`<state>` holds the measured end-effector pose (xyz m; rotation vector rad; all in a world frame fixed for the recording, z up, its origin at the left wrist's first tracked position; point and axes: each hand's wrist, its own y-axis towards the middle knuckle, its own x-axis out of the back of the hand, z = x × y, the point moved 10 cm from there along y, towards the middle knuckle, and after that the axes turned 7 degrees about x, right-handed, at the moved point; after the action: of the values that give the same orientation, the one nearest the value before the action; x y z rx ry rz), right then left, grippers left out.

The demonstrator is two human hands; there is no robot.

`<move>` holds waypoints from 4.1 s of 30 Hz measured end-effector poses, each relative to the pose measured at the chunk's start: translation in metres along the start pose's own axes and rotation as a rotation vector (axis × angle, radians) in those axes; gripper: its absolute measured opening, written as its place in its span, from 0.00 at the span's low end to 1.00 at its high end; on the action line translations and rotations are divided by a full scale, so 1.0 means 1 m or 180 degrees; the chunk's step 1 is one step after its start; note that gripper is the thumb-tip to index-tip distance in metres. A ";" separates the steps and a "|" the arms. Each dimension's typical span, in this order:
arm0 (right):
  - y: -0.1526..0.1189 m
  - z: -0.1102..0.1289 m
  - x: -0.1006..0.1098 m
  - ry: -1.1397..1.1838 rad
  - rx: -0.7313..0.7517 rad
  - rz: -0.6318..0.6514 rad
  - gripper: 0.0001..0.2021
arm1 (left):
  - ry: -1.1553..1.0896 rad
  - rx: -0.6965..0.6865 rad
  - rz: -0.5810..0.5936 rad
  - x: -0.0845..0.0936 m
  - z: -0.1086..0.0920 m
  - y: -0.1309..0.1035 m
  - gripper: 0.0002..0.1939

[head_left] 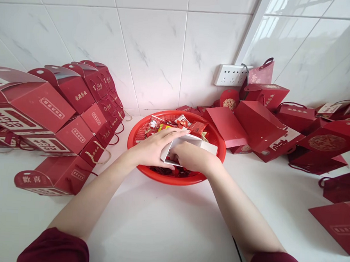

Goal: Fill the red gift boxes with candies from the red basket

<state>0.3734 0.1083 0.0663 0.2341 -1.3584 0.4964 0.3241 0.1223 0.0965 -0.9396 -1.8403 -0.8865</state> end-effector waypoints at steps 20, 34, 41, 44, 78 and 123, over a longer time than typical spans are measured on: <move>0.003 -0.012 -0.009 -0.0023 -0.0141 0.0391 0.14 | -0.0123 0.0233 0.0148 -0.004 0.006 0.002 0.57; -0.074 -0.012 0.110 0.0552 -0.0007 -0.2781 0.16 | -0.0817 0.0883 -0.1912 0.056 0.045 -0.011 0.42; -0.015 0.001 0.043 0.0368 0.0243 -0.0845 0.15 | -0.2469 0.1769 -0.2476 0.047 0.100 -0.026 0.39; 0.002 -0.020 -0.006 -0.0077 -0.0430 0.0299 0.15 | -0.2806 0.1865 -0.2380 0.041 0.105 -0.025 0.39; 0.003 -0.009 -0.025 0.0116 -0.0020 0.0644 0.13 | -0.2771 0.1917 -0.1932 0.033 0.093 -0.020 0.38; -0.014 -0.024 0.060 0.4071 0.1539 -0.2158 0.11 | -0.0371 0.1927 -0.2758 0.067 0.090 -0.037 0.38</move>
<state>0.4085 0.1187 0.1209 0.6099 0.1325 0.2716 0.2359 0.1990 0.1165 0.2264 -2.4469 -0.6682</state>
